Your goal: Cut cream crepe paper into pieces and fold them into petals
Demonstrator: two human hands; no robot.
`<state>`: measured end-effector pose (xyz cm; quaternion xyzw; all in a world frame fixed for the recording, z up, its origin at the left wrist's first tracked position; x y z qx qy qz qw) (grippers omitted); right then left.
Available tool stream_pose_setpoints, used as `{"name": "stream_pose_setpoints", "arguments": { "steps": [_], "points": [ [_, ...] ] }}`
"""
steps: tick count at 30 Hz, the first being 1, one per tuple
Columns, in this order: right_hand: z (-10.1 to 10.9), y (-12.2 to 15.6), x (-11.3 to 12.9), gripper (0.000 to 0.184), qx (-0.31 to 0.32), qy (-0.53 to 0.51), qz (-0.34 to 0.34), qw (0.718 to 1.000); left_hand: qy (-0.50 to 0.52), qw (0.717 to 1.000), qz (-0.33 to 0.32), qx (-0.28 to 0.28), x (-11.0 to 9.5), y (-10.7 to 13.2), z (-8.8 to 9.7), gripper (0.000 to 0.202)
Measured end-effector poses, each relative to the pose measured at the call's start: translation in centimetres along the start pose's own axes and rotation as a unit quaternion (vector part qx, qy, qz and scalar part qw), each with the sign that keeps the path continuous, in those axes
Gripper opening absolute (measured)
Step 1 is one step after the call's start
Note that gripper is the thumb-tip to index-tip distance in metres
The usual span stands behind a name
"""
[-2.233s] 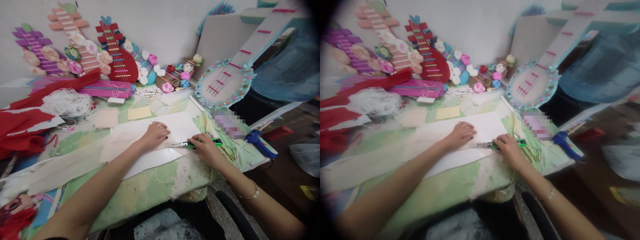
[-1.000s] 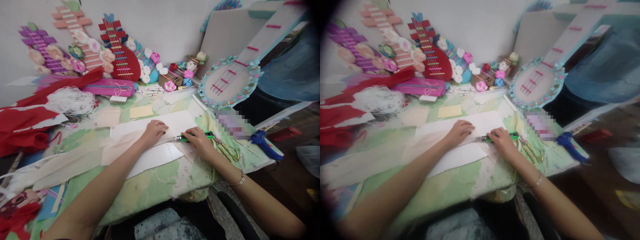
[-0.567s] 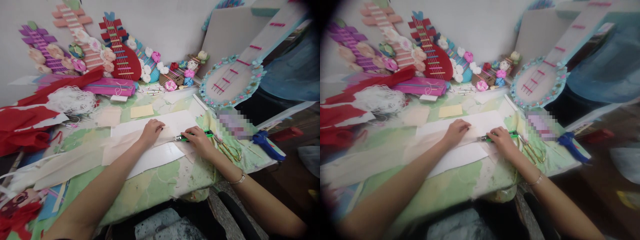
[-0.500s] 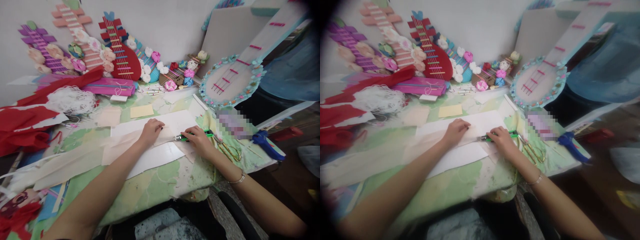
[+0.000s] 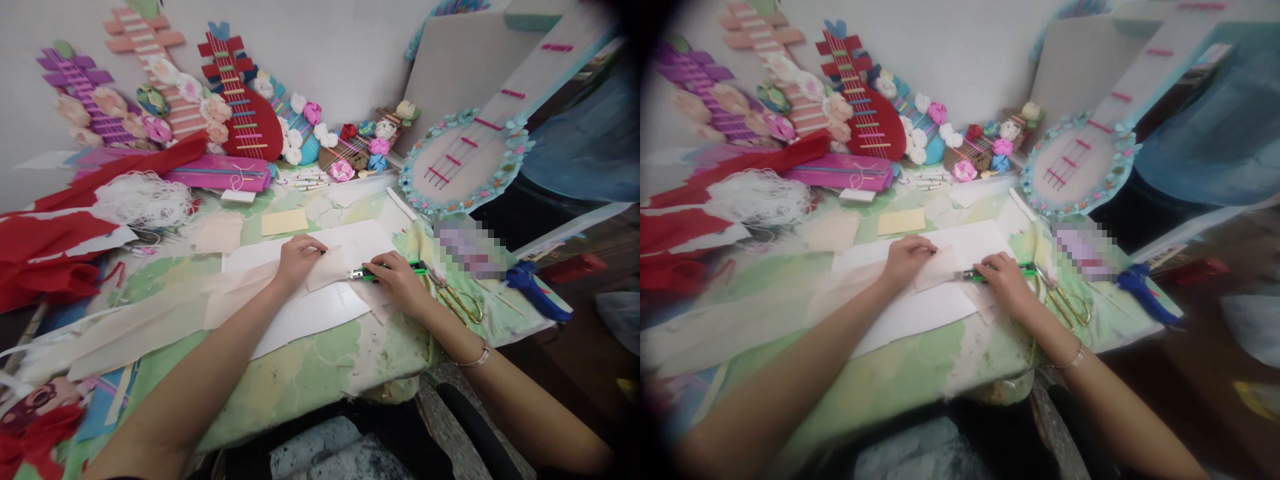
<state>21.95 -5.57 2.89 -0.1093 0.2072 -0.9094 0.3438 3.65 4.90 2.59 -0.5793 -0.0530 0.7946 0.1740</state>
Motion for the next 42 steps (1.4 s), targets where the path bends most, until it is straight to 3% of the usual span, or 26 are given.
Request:
{"name": "stream_pose_setpoints", "arguments": {
  "steps": [6, 13, 29, 34, 42],
  "points": [
    [0.0, -0.4, 0.0, 0.037, 0.002, 0.005, -0.003, 1.000, 0.008, 0.999, -0.037, 0.004, -1.4, 0.5, -0.1, 0.016],
    [0.0, -0.6, 0.2, 0.037, 0.009, 0.006, 0.003, 1.000, -0.053, 0.998, -0.036, -0.015, -0.7, 0.2, 0.0, 0.019],
    [-0.4, -0.9, 0.7, 0.040, 0.040, -0.020, 0.018, 0.999, -0.197, 0.975, -0.037, 0.092, -0.9, 0.6, -2.4, 0.019],
    [-0.3, -0.8, 1.0, 0.041, 0.047, -0.043, 0.016, 0.998, -0.231, 0.962, -0.052, 0.136, -1.1, 1.0, -3.1, 0.011],
    [0.1, -0.5, 1.5, 0.043, 0.045, -0.040, 0.019, 0.998, -0.298, 0.932, -0.088, 0.186, -2.2, 1.9, -3.4, 0.017]
  ]
}}
Point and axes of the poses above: each hand's wrist, its own y-axis away from the middle knuckle, its own z-axis out of the back of the hand, x = y × z, the point moved 8 cm from there along -y, towards the middle knuckle, and after that the axes turned 14 degrees about z, right-handed, at the moved point
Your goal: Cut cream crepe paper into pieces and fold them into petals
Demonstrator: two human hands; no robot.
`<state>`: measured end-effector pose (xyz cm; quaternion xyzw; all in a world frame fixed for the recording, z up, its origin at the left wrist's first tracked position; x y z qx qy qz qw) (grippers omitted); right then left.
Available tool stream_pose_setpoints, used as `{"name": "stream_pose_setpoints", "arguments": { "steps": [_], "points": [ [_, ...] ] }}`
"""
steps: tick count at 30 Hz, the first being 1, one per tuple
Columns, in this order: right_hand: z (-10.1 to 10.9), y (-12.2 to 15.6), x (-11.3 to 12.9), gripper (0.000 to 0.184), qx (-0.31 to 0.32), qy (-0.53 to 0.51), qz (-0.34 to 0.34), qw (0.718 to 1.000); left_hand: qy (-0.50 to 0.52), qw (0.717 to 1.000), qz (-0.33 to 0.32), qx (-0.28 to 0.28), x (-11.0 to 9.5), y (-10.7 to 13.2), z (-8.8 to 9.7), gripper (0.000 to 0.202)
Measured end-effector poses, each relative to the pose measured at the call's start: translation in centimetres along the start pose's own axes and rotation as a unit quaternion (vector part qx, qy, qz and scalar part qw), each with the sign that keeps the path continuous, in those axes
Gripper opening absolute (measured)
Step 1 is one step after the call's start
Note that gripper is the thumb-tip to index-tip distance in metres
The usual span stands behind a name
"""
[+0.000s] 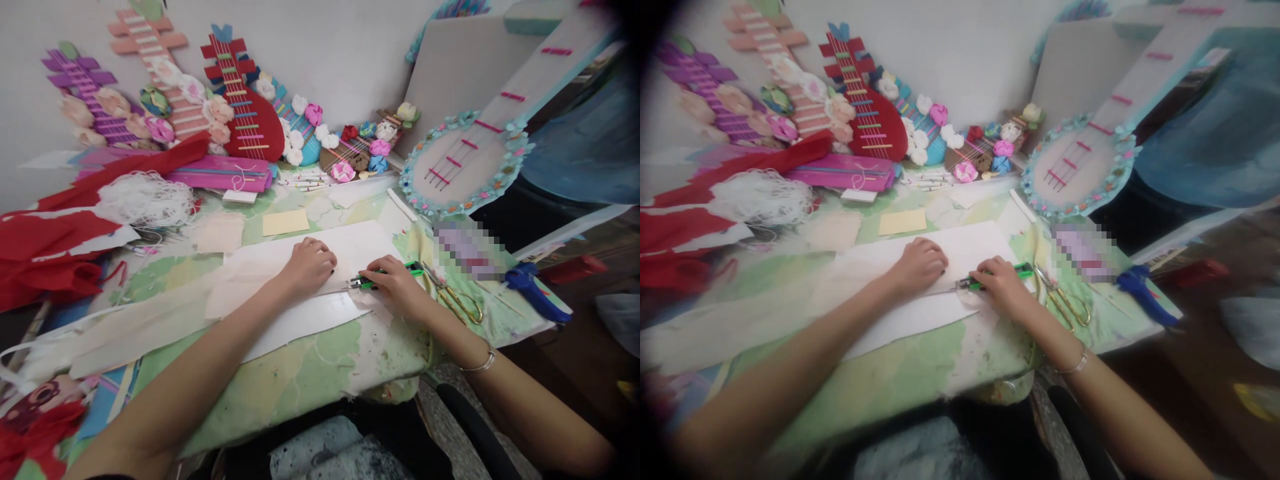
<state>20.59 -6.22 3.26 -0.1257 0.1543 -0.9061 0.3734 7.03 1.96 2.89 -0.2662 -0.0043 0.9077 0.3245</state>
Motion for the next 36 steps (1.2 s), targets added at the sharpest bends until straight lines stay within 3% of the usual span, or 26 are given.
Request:
{"name": "stream_pose_setpoints", "arguments": {
  "steps": [8, 16, 36],
  "points": [
    [0.0, 0.4, -0.1, 0.040, 0.000, 0.000, -0.002, 1.000, -0.012, 0.999, -0.018, 0.031, -0.2, 1.2, -0.5, 0.025],
    [0.5, 0.2, 0.1, 0.035, -0.038, -0.019, 0.012, 0.999, -0.011, 0.999, -0.042, 0.027, 0.0, 2.0, -0.7, 0.024],
    [-0.1, 0.6, 0.4, 0.040, 0.006, -0.017, -0.004, 1.000, 0.043, 0.999, -0.012, -0.005, 0.7, 2.6, -0.6, 0.026]
  ]
}}
Point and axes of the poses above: each hand's wrist, its own y-axis away from the middle knuckle, its own z-axis out of the back of the hand, x = y × z, the point moved 8 cm from there along -y, towards the middle knuckle, and after that the axes turned 14 degrees about z, right-handed, at the moved point
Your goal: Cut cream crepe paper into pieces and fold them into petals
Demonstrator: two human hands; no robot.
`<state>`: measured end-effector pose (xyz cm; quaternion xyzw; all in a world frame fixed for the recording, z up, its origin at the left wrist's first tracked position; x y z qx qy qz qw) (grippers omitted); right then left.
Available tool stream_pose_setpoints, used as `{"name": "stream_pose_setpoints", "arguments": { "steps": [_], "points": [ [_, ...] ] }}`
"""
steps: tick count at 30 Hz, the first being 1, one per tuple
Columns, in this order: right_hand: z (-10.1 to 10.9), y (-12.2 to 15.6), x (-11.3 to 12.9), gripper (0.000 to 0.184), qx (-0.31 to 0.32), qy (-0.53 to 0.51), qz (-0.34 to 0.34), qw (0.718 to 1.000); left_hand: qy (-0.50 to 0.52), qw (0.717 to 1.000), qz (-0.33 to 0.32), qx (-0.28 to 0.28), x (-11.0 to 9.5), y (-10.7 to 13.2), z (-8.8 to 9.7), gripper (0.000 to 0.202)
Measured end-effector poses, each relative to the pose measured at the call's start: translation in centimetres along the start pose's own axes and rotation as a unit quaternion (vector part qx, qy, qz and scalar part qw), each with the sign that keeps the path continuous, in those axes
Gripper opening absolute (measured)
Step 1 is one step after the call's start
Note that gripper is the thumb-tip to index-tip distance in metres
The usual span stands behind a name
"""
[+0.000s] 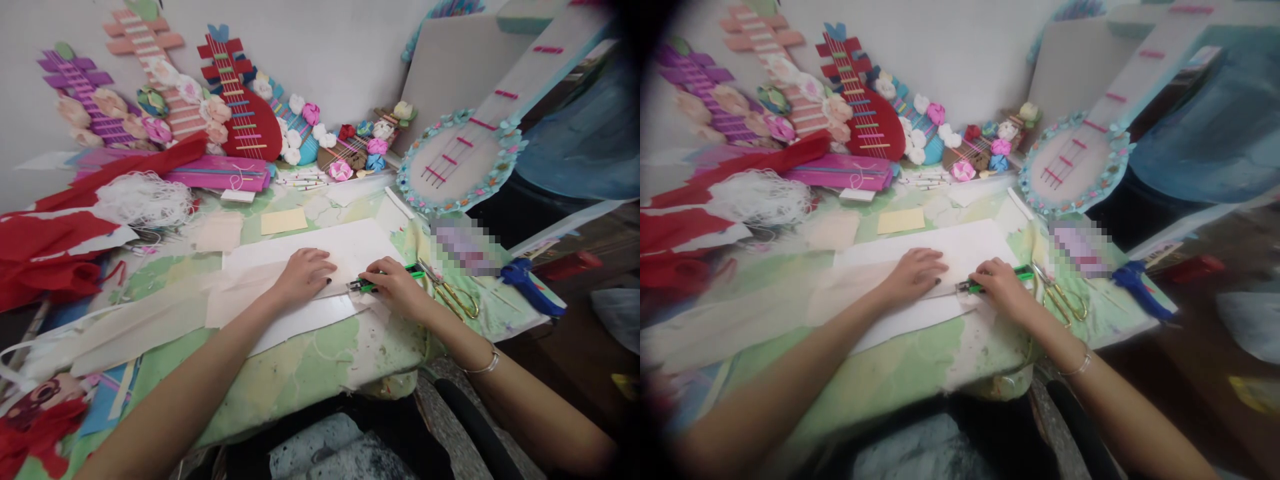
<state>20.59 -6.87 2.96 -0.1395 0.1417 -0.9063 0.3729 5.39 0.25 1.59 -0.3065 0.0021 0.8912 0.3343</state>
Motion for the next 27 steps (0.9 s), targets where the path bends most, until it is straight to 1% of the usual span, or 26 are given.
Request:
{"name": "stream_pose_setpoints", "arguments": {
  "steps": [8, 14, 20, 27],
  "points": [
    [0.7, 0.5, 0.9, 0.043, 0.001, -0.004, -0.013, 1.000, -0.008, 1.000, 0.002, 0.006, 0.0, -0.1, -0.1, 0.025],
    [0.9, 1.0, 1.1, 0.046, -0.003, -0.002, -0.029, 1.000, -0.005, 1.000, -0.001, -0.002, 0.2, -0.1, -0.1, 0.024],
    [0.6, 1.3, 1.2, 0.045, 0.011, 0.008, -0.038, 0.999, -0.006, 1.000, -0.003, -0.002, 0.1, -0.1, -0.1, 0.024],
    [1.1, 1.6, 1.8, 0.039, 0.009, 0.027, -0.038, 0.999, -0.002, 1.000, -0.002, -0.004, -0.1, -0.1, -0.1, 0.023]
  ]
}}
Point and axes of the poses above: each hand's wrist, its own y-axis away from the middle knuckle, its own z-axis out of the back of the hand, x = y × z, the point moved 8 cm from there along -y, towards the middle knuckle, and after that the axes turned 14 degrees about z, right-handed, at the moved point
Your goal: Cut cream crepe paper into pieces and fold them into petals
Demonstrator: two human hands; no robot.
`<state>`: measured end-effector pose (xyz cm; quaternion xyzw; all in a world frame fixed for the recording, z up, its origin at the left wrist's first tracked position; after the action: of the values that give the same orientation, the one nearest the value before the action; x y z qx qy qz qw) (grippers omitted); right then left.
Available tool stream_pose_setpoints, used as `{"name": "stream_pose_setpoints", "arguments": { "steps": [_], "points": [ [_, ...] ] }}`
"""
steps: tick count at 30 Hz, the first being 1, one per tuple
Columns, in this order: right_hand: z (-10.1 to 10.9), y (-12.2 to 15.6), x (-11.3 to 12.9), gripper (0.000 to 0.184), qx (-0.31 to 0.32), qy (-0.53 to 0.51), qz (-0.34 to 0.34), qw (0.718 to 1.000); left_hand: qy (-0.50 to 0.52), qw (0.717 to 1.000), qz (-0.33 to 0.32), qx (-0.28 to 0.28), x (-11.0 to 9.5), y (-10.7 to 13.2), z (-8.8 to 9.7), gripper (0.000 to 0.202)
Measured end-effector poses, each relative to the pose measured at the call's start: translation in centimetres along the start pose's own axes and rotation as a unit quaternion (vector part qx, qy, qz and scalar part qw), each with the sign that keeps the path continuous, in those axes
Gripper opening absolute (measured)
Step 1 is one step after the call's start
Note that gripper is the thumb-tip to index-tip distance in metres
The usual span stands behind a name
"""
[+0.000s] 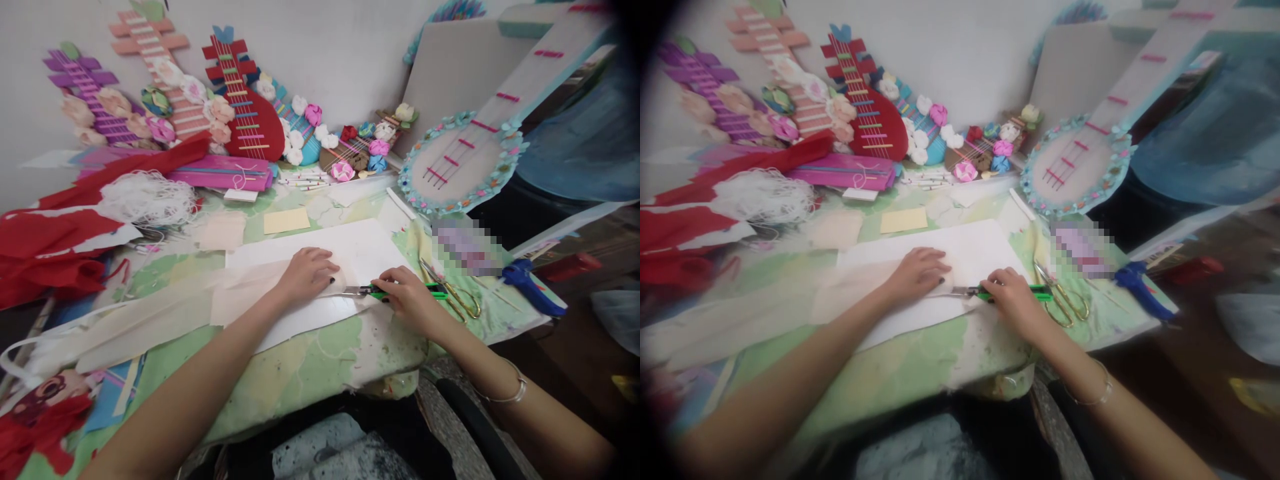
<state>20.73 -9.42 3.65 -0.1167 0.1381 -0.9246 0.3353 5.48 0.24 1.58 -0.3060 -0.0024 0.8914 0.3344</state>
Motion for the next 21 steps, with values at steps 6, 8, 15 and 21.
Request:
{"name": "stream_pose_setpoints", "arguments": {
  "steps": [6, 8, 15, 21],
  "points": [
    [0.0, -0.2, 0.2, 0.037, -0.001, 0.000, -0.006, 1.000, 0.000, 1.000, 0.004, 0.002, 0.1, 0.0, 0.0, 0.022],
    [-0.1, -0.1, 0.2, 0.036, 0.006, 0.003, -0.008, 1.000, -0.001, 1.000, 0.007, 0.009, 0.1, 0.0, -0.1, 0.022],
    [0.7, 0.8, 0.2, 0.037, -0.003, 0.002, -0.020, 1.000, -0.001, 1.000, 0.013, 0.004, 0.1, 0.0, 0.0, 0.022],
    [0.2, 0.5, 0.3, 0.037, 0.005, 0.000, -0.024, 1.000, -0.002, 1.000, 0.009, 0.005, 0.3, 0.0, -0.1, 0.023]
  ]
}}
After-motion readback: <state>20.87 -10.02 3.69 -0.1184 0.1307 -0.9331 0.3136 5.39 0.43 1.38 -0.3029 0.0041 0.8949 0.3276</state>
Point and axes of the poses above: each hand's wrist, its own y-axis away from the middle knuckle, its own z-axis out of the back of the hand, x = y × z, the point moved 8 cm from there along -y, towards the middle knuckle, and after that the axes turned 14 degrees about z, right-handed, at the moved point
